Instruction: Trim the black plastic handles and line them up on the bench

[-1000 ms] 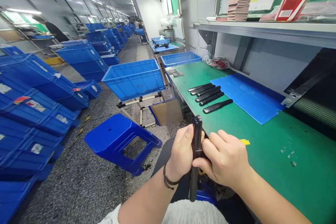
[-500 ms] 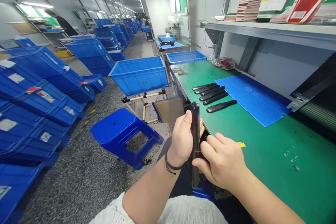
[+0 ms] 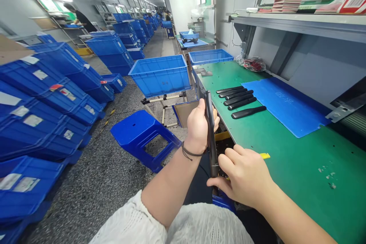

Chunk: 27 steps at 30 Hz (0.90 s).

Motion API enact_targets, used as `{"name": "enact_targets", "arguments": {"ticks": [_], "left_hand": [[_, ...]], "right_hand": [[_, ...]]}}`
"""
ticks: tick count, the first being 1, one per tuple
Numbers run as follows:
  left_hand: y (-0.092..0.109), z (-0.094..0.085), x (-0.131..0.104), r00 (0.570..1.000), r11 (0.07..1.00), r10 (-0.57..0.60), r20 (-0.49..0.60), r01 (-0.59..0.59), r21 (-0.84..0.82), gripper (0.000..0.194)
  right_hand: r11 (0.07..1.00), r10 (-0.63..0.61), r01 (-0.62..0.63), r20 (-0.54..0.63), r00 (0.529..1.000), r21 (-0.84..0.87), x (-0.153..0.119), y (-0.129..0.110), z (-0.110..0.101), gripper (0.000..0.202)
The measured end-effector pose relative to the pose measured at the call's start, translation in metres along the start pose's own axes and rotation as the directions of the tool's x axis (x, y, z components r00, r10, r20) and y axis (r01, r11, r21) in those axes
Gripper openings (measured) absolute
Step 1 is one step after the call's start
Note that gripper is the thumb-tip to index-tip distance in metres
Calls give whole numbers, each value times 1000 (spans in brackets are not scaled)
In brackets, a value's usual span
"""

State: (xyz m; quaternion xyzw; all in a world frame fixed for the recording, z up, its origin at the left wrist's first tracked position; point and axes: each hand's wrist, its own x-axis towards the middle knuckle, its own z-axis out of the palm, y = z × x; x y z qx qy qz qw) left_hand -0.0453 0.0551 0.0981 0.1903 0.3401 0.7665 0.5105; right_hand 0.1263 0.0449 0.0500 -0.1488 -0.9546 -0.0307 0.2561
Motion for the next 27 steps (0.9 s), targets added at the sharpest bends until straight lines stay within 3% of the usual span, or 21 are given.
{"name": "enact_targets", "arguments": {"ticks": [5, 10, 14, 17, 19, 21, 24, 26, 27], "left_hand": [[2, -5, 7, 992, 993, -35, -125, 21, -113, 54], [0, -23, 17, 984, 984, -28, -175, -4, -177, 53], [4, -38, 26, 953, 974, -9, -304, -60, -218, 52], [10, -45, 30, 936, 970, 9, -353, -95, -226, 51], [12, -49, 30, 934, 968, 19, -357, -107, -228, 51], [13, -52, 29, 937, 967, 21, -350, -107, -230, 51], [9, -56, 28, 937, 967, -2, -348, -87, -239, 51], [6, -58, 28, 935, 967, -9, -355, -82, -240, 51], [4, -58, 27, 934, 967, -7, -358, -84, -239, 52]], "right_hand": [[995, -48, 37, -121, 992, -92, 1, 1, 1, 55], [986, -12, -22, -205, 979, -164, -1, -2, 6, 52], [993, 29, -55, -229, 973, -108, 0, -3, 1, 52], [987, 139, -148, -134, 981, -59, 1, 6, -5, 40], [969, 217, -217, -12, 976, -116, -2, 17, -3, 19], [943, 285, -250, 145, 947, -220, -7, 30, 5, 44], [915, 375, -272, 381, 845, -298, -16, 48, 17, 86], [909, 409, -317, 426, 807, -271, -18, 55, 16, 93], [906, 420, -352, 406, 812, -235, -17, 55, 13, 91]]}}
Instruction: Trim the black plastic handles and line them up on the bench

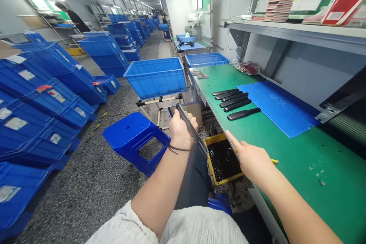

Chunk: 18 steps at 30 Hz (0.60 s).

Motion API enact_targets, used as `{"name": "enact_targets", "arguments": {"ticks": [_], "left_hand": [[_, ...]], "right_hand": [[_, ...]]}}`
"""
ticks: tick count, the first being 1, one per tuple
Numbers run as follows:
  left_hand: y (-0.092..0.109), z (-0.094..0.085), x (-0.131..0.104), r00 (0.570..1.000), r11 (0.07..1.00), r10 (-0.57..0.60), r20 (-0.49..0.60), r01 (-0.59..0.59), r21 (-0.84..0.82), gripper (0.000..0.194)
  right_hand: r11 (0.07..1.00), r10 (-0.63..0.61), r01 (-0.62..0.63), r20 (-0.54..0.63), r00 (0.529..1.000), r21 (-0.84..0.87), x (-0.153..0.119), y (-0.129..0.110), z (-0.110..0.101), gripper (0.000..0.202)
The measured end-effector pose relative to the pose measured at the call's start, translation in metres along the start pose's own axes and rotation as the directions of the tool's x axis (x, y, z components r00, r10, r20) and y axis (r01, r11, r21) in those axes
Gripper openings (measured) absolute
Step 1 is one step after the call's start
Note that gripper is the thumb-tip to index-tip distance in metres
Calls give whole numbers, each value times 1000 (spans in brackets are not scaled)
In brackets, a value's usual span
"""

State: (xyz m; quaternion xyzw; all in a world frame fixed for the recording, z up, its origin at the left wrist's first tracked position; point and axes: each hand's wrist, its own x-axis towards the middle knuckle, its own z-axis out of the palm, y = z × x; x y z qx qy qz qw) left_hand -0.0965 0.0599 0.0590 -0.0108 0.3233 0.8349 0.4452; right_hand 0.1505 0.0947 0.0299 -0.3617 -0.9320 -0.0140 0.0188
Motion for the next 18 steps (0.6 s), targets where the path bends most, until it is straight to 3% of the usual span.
{"name": "enact_targets", "arguments": {"ticks": [3, 6, 8, 11, 13, 14, 15, 16, 17, 18], "left_hand": [[-4, 3, -4, 1000, 1000, 17, -11, -17, -11, 53], [-10, 9, -12, 999, 999, 27, -25, -28, -45, 52], [-15, 12, -16, 999, 997, 32, -3, -32, -67, 50], [-23, 8, -17, 996, 998, 64, 62, -65, 25, 43], [-26, 0, -19, 969, 942, 239, 60, -246, 228, 28], [-27, -6, -22, 913, 848, 402, 70, -400, 349, 21], [-27, -12, -27, 807, 692, 578, 120, -563, 452, 24], [-27, -17, -32, 663, 495, 715, 222, -704, 509, 32], [-26, -23, -39, 530, 310, 767, 361, -799, 515, 37], [-25, -27, -46, 440, 177, 732, 520, -860, 478, 36]], "right_hand": [[956, 14, 26, -134, 991, 293, -4, -8, -22, 70], [760, -81, 223, -250, 965, 610, -10, -29, -40, 40], [672, -94, 341, -382, 920, 657, -13, -43, -41, 20], [673, 5, 427, -580, 814, 604, -15, -53, -35, 6], [674, 79, 437, -647, 759, 595, -16, -51, -34, 8], [672, 108, 437, -663, 741, 598, -17, -50, -36, 8], [670, 127, 437, -673, 729, 600, -18, -49, -38, 9], [670, 129, 442, -680, 721, 596, -19, -48, -41, 9], [669, 113, 453, -684, 721, 588, -21, -48, -45, 10], [665, 88, 468, -683, 726, 583, -22, -49, -48, 10]]}}
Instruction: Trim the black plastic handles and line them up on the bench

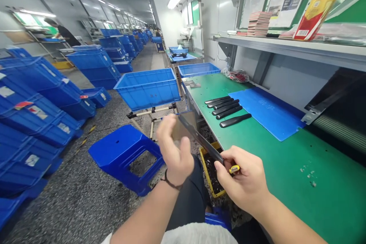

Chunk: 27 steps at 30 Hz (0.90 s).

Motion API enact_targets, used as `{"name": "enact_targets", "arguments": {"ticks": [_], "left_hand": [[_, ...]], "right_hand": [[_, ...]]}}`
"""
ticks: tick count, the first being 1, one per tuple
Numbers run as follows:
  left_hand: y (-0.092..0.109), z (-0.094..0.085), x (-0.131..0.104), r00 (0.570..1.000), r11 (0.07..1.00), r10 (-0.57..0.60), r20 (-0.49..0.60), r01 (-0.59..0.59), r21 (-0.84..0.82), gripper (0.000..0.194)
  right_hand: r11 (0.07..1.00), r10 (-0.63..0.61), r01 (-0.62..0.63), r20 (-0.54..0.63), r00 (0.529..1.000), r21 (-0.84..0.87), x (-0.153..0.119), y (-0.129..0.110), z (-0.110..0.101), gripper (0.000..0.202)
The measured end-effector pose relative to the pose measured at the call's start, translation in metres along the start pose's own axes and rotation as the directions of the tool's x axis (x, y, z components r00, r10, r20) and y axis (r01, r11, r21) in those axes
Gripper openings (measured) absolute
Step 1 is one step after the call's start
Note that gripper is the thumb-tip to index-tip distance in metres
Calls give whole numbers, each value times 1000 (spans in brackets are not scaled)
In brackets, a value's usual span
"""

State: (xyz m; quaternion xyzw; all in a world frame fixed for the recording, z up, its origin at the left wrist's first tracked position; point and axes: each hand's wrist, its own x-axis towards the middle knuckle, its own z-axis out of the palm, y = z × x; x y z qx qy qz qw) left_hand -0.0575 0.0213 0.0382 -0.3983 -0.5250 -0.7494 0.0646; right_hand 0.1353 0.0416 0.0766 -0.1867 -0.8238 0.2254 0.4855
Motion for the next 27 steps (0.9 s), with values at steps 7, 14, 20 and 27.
{"name": "enact_targets", "arguments": {"ticks": [7, 14, 20, 27], "left_hand": [[9, -12, -1, 842, 966, 251, 478, -248, -71, 27], [14, -16, 6, 869, 989, 144, 473, -116, -88, 33], [17, -12, 8, 693, 830, 511, 508, -552, -81, 39], [19, -10, 7, 629, 769, 576, 523, -634, -85, 35]], "right_hand": [[994, 55, -25, 301, 952, -105, 7, -9, -13, 13], [941, -74, 191, 381, 922, -279, 3, 0, -10, 32], [968, -5, 101, 387, 922, -230, -4, -2, -1, 55], [955, -48, 151, 367, 929, -257, -4, 0, -2, 55]]}}
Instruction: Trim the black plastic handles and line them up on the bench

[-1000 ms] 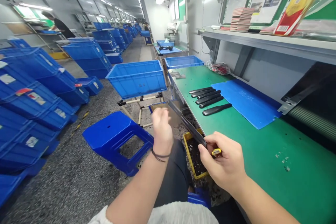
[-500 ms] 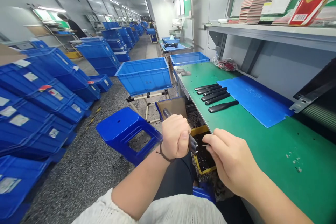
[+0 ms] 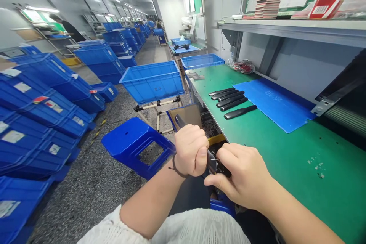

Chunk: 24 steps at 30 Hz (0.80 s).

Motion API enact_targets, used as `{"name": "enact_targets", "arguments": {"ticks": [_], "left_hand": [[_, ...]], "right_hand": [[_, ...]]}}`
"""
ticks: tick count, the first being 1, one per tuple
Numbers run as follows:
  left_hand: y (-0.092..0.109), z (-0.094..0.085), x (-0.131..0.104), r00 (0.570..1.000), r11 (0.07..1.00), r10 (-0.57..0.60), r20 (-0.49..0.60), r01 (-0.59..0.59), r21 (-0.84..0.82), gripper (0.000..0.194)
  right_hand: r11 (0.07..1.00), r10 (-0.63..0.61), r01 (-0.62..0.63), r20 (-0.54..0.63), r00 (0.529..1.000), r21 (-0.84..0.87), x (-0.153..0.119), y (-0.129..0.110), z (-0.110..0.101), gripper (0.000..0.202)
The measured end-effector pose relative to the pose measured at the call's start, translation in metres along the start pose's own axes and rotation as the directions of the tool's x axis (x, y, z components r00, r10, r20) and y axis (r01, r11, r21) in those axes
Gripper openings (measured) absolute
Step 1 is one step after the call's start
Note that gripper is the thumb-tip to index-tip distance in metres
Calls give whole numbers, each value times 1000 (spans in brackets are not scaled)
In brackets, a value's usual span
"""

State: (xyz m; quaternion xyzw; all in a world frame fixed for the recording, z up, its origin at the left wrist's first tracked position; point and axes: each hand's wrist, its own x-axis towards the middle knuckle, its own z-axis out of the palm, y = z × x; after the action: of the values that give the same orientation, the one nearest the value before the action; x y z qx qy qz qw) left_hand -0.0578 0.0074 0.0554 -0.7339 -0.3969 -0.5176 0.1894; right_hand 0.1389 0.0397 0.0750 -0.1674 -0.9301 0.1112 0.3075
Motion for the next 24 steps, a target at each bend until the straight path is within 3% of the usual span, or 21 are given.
{"name": "enact_targets", "arguments": {"ticks": [6, 17, 24], "left_hand": [[2, 2, -2, 999, 1000, -30, -11, 30, 4, 36], [5, 8, -3, 988, 988, -149, -27, 150, 37, 35], [14, 17, -8, 956, 955, -292, -44, 294, 51, 34]], "right_hand": [[990, -82, 68, -121, 989, -121, 2, -2, -1, 58], [950, -161, 87, -234, 959, -300, 0, 5, 4, 56], [913, -217, 81, -308, 926, -399, 0, 5, 9, 52]]}}
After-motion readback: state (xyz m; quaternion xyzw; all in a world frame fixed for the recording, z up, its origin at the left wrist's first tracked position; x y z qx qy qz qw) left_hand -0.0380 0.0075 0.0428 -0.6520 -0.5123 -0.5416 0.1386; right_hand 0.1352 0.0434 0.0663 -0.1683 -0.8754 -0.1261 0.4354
